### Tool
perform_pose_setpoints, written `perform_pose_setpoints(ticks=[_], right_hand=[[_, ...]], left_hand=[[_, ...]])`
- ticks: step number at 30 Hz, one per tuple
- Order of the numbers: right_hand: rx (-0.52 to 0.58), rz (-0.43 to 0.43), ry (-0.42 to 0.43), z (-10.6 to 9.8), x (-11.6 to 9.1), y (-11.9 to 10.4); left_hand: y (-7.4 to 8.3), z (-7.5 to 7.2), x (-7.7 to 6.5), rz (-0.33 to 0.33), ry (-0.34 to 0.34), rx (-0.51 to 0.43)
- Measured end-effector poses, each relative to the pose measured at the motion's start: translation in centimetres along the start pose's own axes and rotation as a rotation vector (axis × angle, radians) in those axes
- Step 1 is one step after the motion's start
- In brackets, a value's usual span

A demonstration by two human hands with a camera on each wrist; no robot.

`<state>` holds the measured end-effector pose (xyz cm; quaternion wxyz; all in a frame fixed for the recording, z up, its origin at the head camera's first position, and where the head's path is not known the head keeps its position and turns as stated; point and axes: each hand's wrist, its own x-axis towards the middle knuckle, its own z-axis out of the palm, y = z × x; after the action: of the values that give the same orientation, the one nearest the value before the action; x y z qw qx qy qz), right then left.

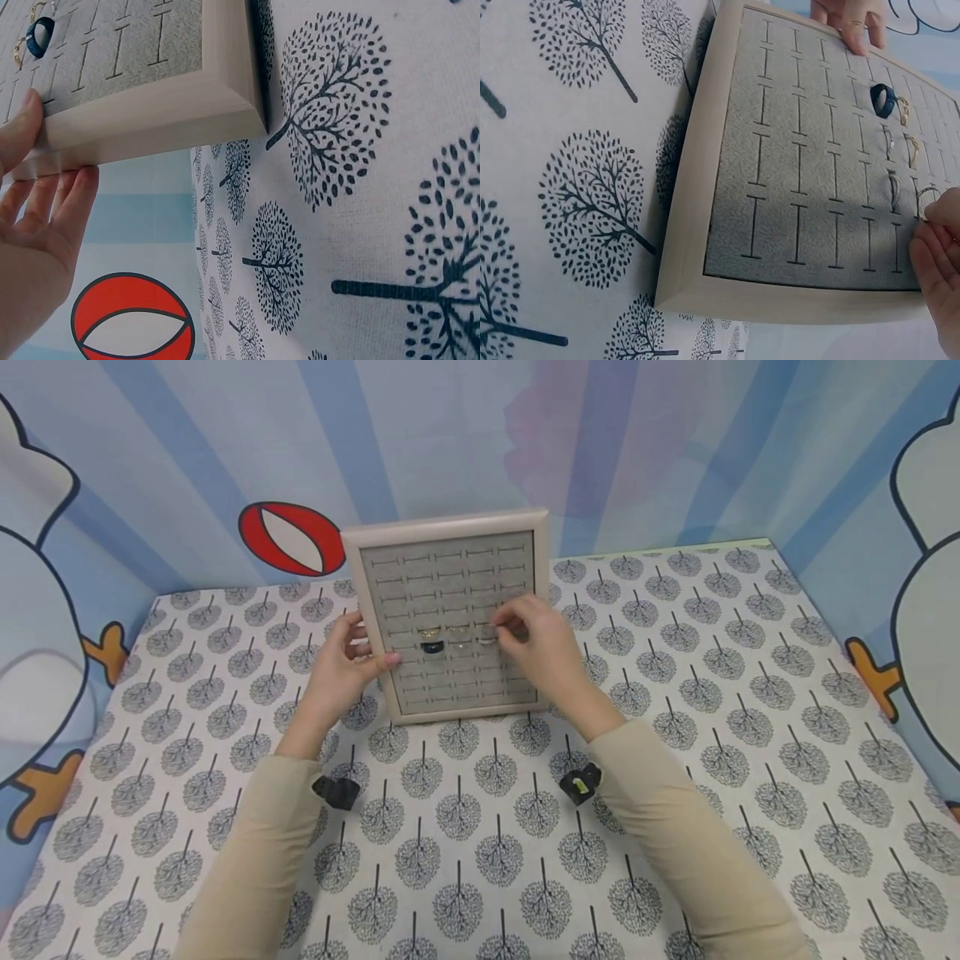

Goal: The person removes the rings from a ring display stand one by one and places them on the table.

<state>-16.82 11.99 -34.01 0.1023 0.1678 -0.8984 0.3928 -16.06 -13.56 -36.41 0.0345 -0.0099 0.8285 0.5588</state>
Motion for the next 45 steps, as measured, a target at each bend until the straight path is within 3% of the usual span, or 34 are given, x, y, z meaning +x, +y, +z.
perform_pose_setpoints(ticks=[6,13,17,22,27,31,36,45], right_hand=[[0.052,0.044,-0.010,-0.4,0.1,0.1],[0.032,0.002,0.020,-0.4,-0.2,0.4],[0.044,0.030,0.057,-0.7,-0.3,0.8],[0.131,0.179,0.098,-2.0,-0.2,1.7],[0.305,0.419,0.106,-3.9,0.0,3.1],[0.409,0.510,0.143,-5.1,0.0,4.9],[0.340,0.532,0.123,-5.9,-0.4,7.1],[0.120,0.657,-0.081,-5.9,-1.3,9.6]], left_hand=[[0.0,0.0,0.1,-0.005,-0.010,-0.014],[-0.1,0.2,0.1,-0.019,-0.008,0.003],[0.0,0.2,0.1,-0.029,-0.004,0.012],[0.0,0.0,0.0,-0.041,-0.004,0.015],[0.0,0.0,0.0,-0.034,-0.009,0.008],[0.0,0.0,0.1,-0.026,-0.010,0.001],[-0.1,-0.1,0.1,-0.023,-0.013,-0.010],[-0.1,0.0,0.1,-0.017,-0.014,-0.012]])
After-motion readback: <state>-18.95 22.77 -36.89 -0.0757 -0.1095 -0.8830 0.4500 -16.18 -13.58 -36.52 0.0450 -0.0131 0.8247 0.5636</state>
